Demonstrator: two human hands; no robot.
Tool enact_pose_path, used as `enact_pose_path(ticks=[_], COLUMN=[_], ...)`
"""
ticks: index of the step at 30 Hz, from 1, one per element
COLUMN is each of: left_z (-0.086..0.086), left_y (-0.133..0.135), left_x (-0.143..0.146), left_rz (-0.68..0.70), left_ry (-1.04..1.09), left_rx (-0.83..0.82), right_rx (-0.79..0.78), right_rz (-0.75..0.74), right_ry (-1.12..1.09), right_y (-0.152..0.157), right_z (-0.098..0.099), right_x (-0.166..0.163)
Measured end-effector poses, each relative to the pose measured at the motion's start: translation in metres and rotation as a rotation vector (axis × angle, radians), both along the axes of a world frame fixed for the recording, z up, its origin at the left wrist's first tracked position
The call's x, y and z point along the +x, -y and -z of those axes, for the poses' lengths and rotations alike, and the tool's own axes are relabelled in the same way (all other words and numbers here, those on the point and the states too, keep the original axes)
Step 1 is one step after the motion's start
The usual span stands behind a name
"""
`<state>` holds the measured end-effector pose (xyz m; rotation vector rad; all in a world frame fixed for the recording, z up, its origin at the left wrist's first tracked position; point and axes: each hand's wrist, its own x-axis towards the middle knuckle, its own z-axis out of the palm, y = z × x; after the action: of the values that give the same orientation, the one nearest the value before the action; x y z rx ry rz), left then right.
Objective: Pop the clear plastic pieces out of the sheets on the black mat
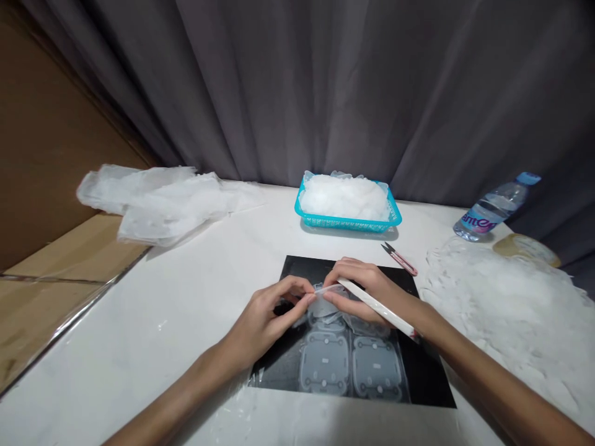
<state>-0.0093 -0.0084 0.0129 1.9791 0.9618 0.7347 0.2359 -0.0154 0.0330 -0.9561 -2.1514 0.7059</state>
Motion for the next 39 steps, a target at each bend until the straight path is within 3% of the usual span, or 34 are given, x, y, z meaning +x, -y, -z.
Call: enact_pose_path(ticks=[6,10,18,23,31,39], left_z=[0.002,0.0,-0.004,-0.003,-0.001,-0.009], left_y=[-0.004,-0.005,0.001,0.005,0.004,0.006], left_x=[-0.004,-0.005,-0.002,0.001,0.003,0.003], left_rz=[0.063,0.097,0.113,0.049,0.065,0.053], left_ry=[-0.147,-0.128,-0.099,-0.065,0.041,0.079], left_rx=[0.193,0.23,0.223,0.167,0.346,0.351], right_rx=[0.004,0.016,0.026,0.023,-0.069,-0.058], right_rz=[0.025,0.026,0.011,0.008,-0.033,0.012], right_ry=[-0.038,-0.071,-0.131,-0.069,-0.068,-0.081], right_y=[0.003,0.006,0.007,0.005,0.003,0.009], right_z=[0.013,0.017,0.004,0.005,0.003,-0.017], right_x=[-0.004,-0.003,-0.006,0.001,0.014,0.013])
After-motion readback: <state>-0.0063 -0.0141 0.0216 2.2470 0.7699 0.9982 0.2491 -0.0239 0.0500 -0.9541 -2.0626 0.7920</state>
